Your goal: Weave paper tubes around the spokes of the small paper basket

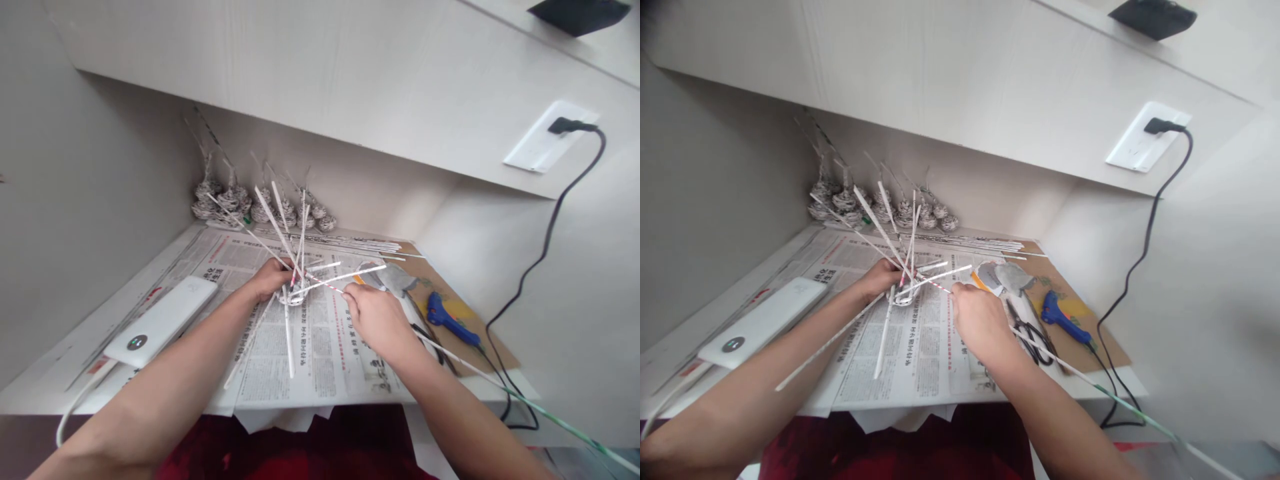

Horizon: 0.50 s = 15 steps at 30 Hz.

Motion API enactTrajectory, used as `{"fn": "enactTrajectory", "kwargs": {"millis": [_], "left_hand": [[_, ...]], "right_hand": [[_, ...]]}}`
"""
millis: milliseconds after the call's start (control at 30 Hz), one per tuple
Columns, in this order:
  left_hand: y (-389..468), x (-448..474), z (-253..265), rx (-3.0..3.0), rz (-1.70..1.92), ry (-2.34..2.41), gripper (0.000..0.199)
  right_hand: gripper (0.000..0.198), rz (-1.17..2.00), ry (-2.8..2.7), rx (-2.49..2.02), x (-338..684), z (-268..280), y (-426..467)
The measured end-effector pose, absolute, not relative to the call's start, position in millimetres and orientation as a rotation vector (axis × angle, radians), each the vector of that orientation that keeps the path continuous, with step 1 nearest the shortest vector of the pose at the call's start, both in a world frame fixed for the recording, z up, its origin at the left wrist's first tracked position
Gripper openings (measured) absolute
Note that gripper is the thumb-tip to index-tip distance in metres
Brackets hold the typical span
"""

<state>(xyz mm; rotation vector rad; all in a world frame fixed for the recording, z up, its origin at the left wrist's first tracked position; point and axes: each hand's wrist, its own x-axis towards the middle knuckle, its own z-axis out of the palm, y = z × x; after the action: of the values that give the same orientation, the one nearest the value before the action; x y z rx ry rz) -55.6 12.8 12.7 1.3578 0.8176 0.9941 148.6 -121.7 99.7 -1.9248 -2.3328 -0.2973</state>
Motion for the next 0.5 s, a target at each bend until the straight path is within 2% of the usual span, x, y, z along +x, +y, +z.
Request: {"fn": "enactTrajectory", "kwargs": {"millis": [500], "left_hand": [[14.2,-55.7,10.2,1.353,0.978,0.839,0.019]], "right_hand": [[0.024,-0.271,-2.341,-1.89,149.2,95.6,-116.7]]}}
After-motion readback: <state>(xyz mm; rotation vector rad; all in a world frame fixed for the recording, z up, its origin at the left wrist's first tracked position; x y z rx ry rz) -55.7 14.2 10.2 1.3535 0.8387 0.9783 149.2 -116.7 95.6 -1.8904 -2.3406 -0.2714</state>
